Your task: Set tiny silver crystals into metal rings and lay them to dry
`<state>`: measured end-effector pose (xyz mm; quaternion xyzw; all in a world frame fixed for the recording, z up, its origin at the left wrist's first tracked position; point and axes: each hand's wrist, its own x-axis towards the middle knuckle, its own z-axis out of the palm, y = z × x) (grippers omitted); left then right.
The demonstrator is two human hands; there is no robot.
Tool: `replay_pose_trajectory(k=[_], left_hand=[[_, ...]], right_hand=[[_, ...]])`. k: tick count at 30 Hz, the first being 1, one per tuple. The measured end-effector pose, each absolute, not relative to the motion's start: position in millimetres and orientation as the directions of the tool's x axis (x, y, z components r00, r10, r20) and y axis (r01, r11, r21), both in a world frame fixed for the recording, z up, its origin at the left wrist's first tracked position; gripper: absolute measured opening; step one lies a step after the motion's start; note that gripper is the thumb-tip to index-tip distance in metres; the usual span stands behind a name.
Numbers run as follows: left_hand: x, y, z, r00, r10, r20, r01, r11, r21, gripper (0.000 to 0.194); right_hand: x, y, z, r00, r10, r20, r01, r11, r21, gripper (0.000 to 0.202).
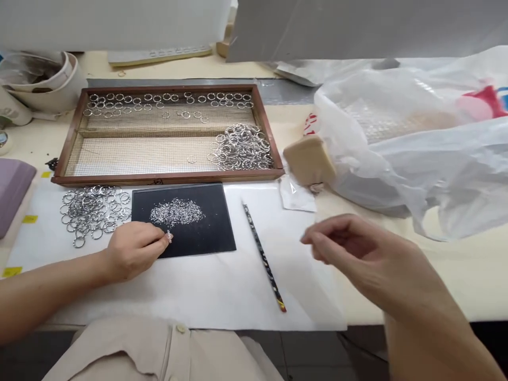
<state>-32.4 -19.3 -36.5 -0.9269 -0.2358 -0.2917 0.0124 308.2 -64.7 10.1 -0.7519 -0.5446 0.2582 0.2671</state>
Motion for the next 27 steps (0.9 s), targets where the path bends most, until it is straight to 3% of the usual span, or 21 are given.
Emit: replay_pose_trajectory(k=[1, 3, 5, 8, 12, 18, 27], left_hand=[[-32, -19, -37, 0.72, 0.418, 0.553, 0.444, -0.891, 0.095, 0.023], [-32, -19, -36, 0.722, 0.398, 0.566, 0.448, -0.892, 0.055, 0.024], [-31, -19, -35, 0.723, 0.389, 0.572, 0.461, -0.887, 0.021, 0.024], [-31, -18, -35, 0.727, 0.387, 0.567, 0.48, -0.877, -0.017, 0.023], [-32, -18, -35, 0.749, 0.375, 0.546, 0.476, -0.878, -0.05, 0.019], [-31, -18, -34, 0.768, 0.355, 0.533, 0.468, -0.879, -0.089, 0.018], [-28, -19, -32, 0.776, 0.325, 0.541, 0.461, -0.877, -0.135, 0.022]], right_hand=[[288, -59, 14, 0.186, 0.976, -0.111, 0.565, -0.199, -0.801, 0.009], [250, -46, 20, 0.077, 0.991, -0.111, 0.37, -0.131, -0.92, 0.003], [218, -35, 22, -0.114, 0.99, -0.077, 0.179, -0.056, -0.982, 0.003], [188, -25, 18, -0.265, 0.962, -0.072, 0.06, -0.059, -0.996, 0.004], [174, -21, 5, -0.295, 0.954, 0.045, 0.029, 0.056, -0.998, 0.003], [169, -22, -13, -0.33, 0.943, 0.051, 0.026, 0.063, -0.998, 0.006], [171, -28, -18, -0.262, 0.955, 0.136, 0.184, 0.188, -0.965, 0.011]])
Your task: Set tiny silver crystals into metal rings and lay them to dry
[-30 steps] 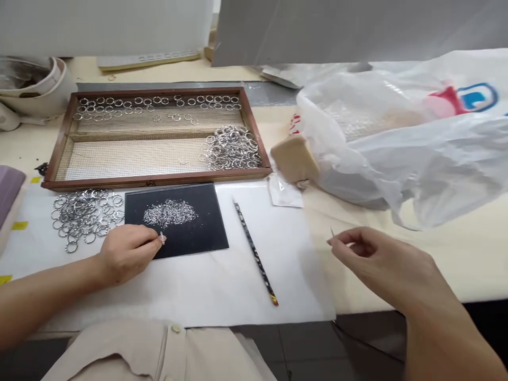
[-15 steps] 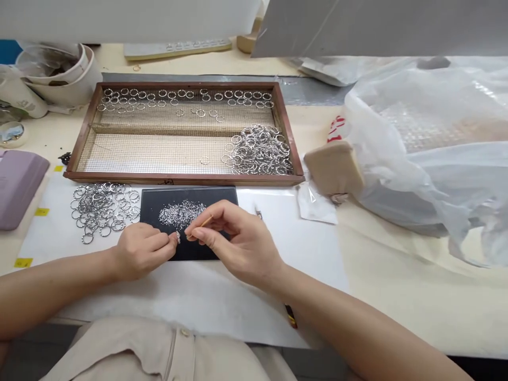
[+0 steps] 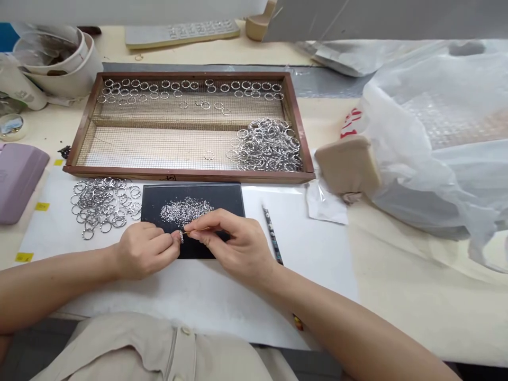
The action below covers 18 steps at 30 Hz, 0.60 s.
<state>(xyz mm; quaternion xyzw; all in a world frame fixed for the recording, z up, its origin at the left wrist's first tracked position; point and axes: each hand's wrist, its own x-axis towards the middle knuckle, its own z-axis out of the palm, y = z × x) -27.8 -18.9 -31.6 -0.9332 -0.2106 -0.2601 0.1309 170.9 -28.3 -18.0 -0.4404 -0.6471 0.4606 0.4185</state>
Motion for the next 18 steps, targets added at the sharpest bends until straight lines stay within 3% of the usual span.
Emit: replay_pose_trajectory(k=[18], left_hand=[[-28.5, -19.6, -31.4, 0.802, 0.297, 0.518, 0.443, -0.877, -0.184, 0.02]], right_hand=[[168.9, -28.6, -10.7, -0.34, 0.895, 0.29, 0.293, 0.393, -0.872, 0.012]])
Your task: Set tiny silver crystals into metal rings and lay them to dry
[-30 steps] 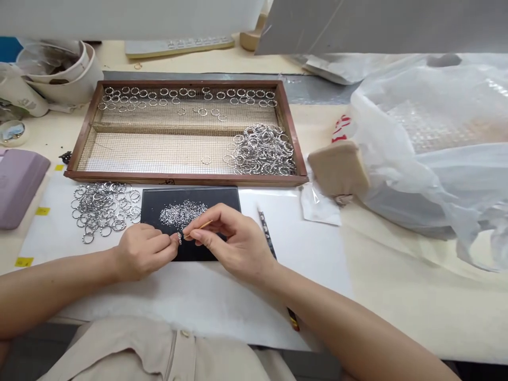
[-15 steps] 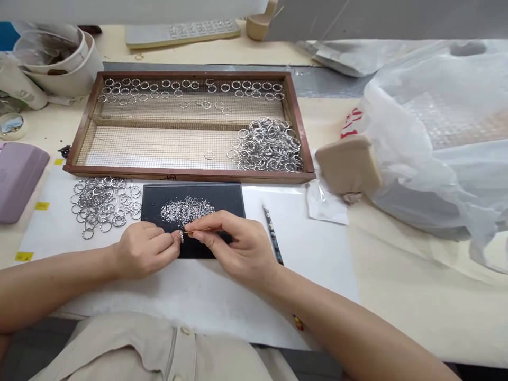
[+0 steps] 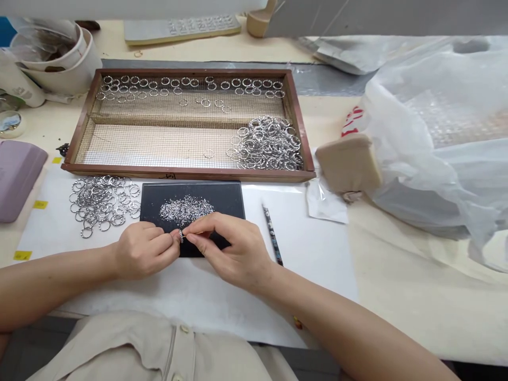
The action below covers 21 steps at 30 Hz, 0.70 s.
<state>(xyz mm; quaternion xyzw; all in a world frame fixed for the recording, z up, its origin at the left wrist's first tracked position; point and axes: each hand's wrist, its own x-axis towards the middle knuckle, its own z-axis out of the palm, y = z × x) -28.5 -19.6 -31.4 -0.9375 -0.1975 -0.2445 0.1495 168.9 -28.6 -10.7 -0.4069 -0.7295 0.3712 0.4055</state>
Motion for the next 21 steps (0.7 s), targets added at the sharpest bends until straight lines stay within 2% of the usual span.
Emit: replay_pose_trajectory(k=[21], left_hand=[[-27.9, -20.6, -31.4, 0.809, 0.306, 0.502, 0.446, -0.876, -0.185, 0.022]], right_hand=[[167.2, -26.8, -8.8, -0.368, 0.888, 0.276, 0.34, 0.405, -0.849, 0.01]])
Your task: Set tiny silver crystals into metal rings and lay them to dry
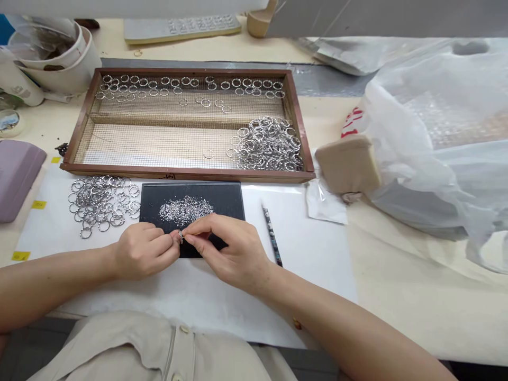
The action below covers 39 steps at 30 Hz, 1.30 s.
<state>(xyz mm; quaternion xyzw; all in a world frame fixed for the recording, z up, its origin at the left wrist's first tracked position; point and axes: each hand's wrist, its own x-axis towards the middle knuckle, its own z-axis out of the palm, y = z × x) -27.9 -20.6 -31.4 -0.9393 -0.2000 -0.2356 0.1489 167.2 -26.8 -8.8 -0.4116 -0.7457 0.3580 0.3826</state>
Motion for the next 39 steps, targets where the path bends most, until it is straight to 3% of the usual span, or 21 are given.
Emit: replay_pose_trajectory(k=[15, 28, 39], left_hand=[[-29, -20, -32, 0.808, 0.301, 0.506, 0.439, -0.881, -0.178, 0.019], [-28, -20, -31, 0.796, 0.311, 0.52, 0.443, -0.884, -0.149, 0.024], [-28, -21, -30, 0.792, 0.313, 0.525, 0.459, -0.871, -0.174, 0.025]], right_hand=[[169, -28, -7, -0.358, 0.897, 0.26, 0.337, 0.384, -0.86, 0.01], [173, -31, -16, -0.286, 0.94, 0.189, 0.206, 0.252, -0.946, 0.015], [174, -23, -18, -0.257, 0.966, -0.014, -0.059, -0.03, -0.998, 0.012]])
